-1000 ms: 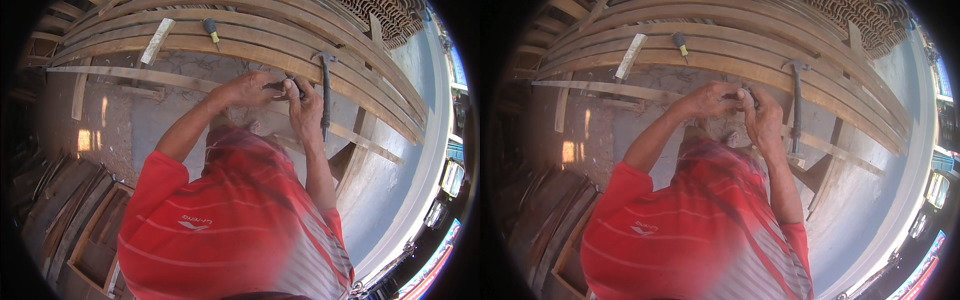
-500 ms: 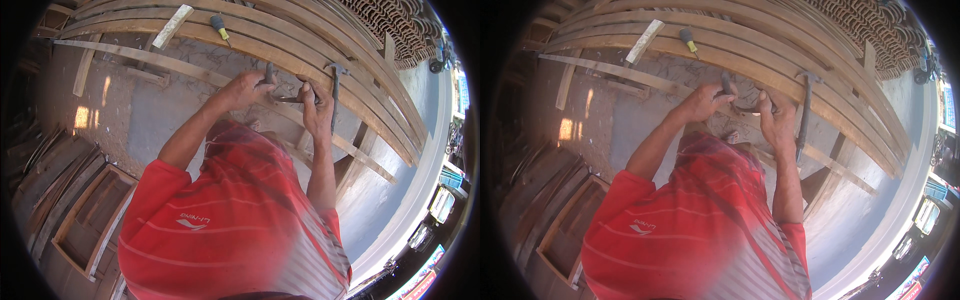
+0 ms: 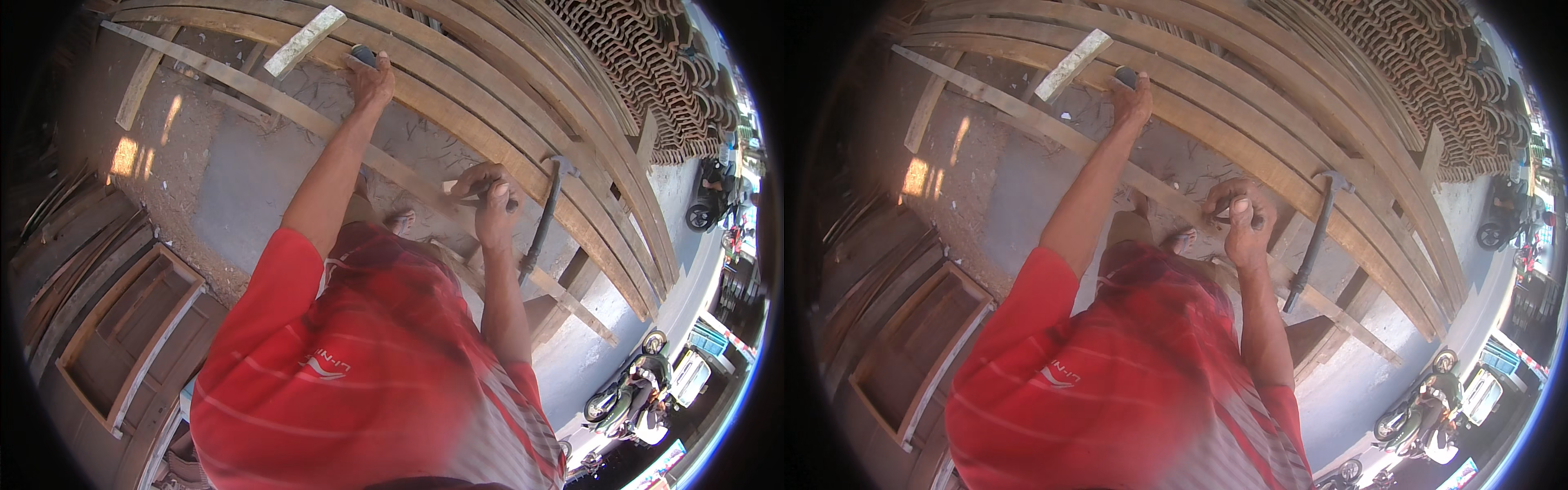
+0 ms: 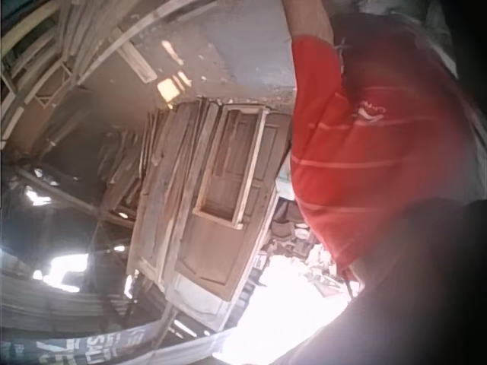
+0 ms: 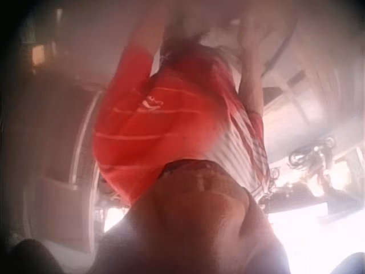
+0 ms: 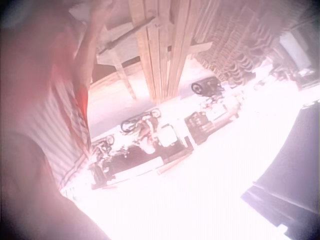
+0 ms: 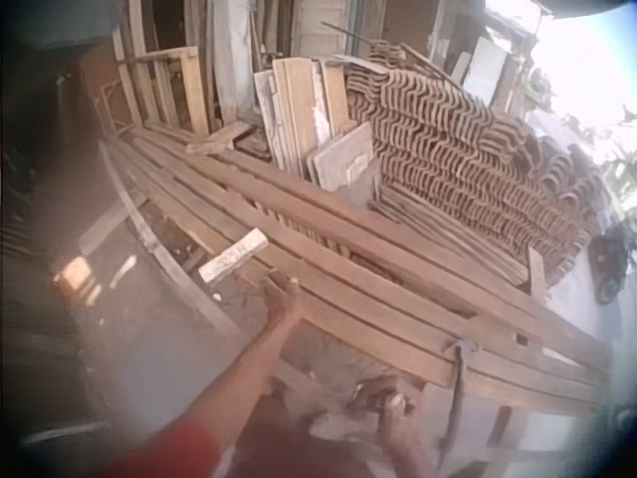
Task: The person uses a hammer and a nail punch to drive nails into a wooden frame structure. They repeatedly position the punch and strike it with the hammer to secure the wooden planks together.
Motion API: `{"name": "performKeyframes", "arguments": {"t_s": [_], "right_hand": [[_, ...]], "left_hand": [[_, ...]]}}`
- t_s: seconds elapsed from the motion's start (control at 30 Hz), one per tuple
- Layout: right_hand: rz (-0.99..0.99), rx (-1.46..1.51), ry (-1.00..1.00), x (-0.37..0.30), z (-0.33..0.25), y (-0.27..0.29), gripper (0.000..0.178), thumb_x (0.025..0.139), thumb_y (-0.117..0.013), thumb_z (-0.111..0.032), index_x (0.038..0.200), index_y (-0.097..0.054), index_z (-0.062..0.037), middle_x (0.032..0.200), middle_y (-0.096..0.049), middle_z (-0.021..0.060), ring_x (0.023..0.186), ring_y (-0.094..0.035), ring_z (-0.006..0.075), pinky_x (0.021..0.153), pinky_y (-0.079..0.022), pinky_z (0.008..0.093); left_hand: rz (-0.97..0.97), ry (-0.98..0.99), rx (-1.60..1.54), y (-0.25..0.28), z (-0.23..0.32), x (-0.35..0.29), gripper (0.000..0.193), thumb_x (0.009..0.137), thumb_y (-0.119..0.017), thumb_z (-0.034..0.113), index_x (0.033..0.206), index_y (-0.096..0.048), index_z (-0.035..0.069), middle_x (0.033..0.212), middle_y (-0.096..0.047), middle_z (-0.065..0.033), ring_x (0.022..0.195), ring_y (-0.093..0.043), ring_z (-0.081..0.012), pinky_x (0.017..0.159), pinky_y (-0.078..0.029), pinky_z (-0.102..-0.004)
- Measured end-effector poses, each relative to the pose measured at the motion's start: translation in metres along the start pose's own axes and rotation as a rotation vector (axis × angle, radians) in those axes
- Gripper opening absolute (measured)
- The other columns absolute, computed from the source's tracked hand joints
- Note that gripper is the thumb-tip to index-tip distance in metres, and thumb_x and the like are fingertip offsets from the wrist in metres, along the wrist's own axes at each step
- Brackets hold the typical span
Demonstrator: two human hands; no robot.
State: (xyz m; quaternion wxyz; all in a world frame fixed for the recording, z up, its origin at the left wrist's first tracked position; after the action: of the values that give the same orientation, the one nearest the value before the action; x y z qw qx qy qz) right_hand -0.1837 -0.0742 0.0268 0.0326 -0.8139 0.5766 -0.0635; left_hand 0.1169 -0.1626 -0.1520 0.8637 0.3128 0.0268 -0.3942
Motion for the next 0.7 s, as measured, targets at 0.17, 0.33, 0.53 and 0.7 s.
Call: {"name": "performKeyframes", "arguments": {"t_s": [0.17,0.33,0.53,0.7], "right_hand": [[-0.140,-0.147,0.013,0.002,-0.002,-0.008,0.061,0.098,-0.064,-0.059,0.098,-0.069,0.0020,0.085,-0.067,0.0088,0.078,-0.064,0.0162,0.070,-0.050,0.0308],[-0.245,-0.121,-0.076,0.007,-0.002,-0.023,0.059,0.099,-0.062,-0.059,0.098,-0.068,0.0002,0.086,-0.067,0.0079,0.080,-0.064,0.0166,0.073,-0.050,0.0313],[-0.393,-0.287,-0.056,0.011,-0.002,-0.050,0.056,0.101,-0.061,-0.057,0.093,-0.065,-0.0018,0.081,-0.065,0.0063,0.077,-0.062,0.0148,0.071,-0.050,0.0303],[-0.440,-0.386,-0.002,0.023,0.002,-0.065,0.049,0.102,-0.065,-0.048,0.090,-0.066,-0.0012,0.076,-0.064,0.0052,0.067,-0.058,0.0155,0.064,-0.048,0.0312]], "left_hand": [[-0.019,0.007,0.103,-0.016,-0.005,-0.008,0.103,0.103,-0.056,0.045,0.162,0.016,0.002,0.160,-0.007,-0.0464,0.151,-0.022,-0.0548,0.124,-0.031,-0.0485],[0.039,-0.129,0.074,0.006,0.021,-0.023,0.089,0.099,-0.063,0.040,0.160,-0.014,-0.003,0.145,-0.041,-0.0386,0.133,-0.048,-0.0483,0.113,-0.042,-0.0483],[-0.008,-0.215,-0.019,0.008,0.014,-0.031,0.084,0.097,-0.062,0.044,0.159,-0.027,0.000,0.140,-0.055,-0.0320,0.130,-0.056,-0.0426,0.108,-0.045,-0.0465],[-0.032,-0.166,-0.070,0.006,0.007,-0.035,0.082,0.096,-0.061,0.048,0.159,-0.033,0.003,0.140,-0.057,-0.0283,0.130,-0.057,-0.0418,0.108,-0.045,-0.0467]]}}
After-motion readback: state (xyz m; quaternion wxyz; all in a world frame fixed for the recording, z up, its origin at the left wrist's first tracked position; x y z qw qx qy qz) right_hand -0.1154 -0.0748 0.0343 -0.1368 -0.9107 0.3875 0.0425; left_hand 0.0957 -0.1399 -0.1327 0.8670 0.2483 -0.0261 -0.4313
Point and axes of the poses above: each hand's wrist, its own x-axis towards the middle knuckle, its own y-axis out of the back of the hand, z = x × y, the point moved 8 cm from there along x, towards the middle knuckle
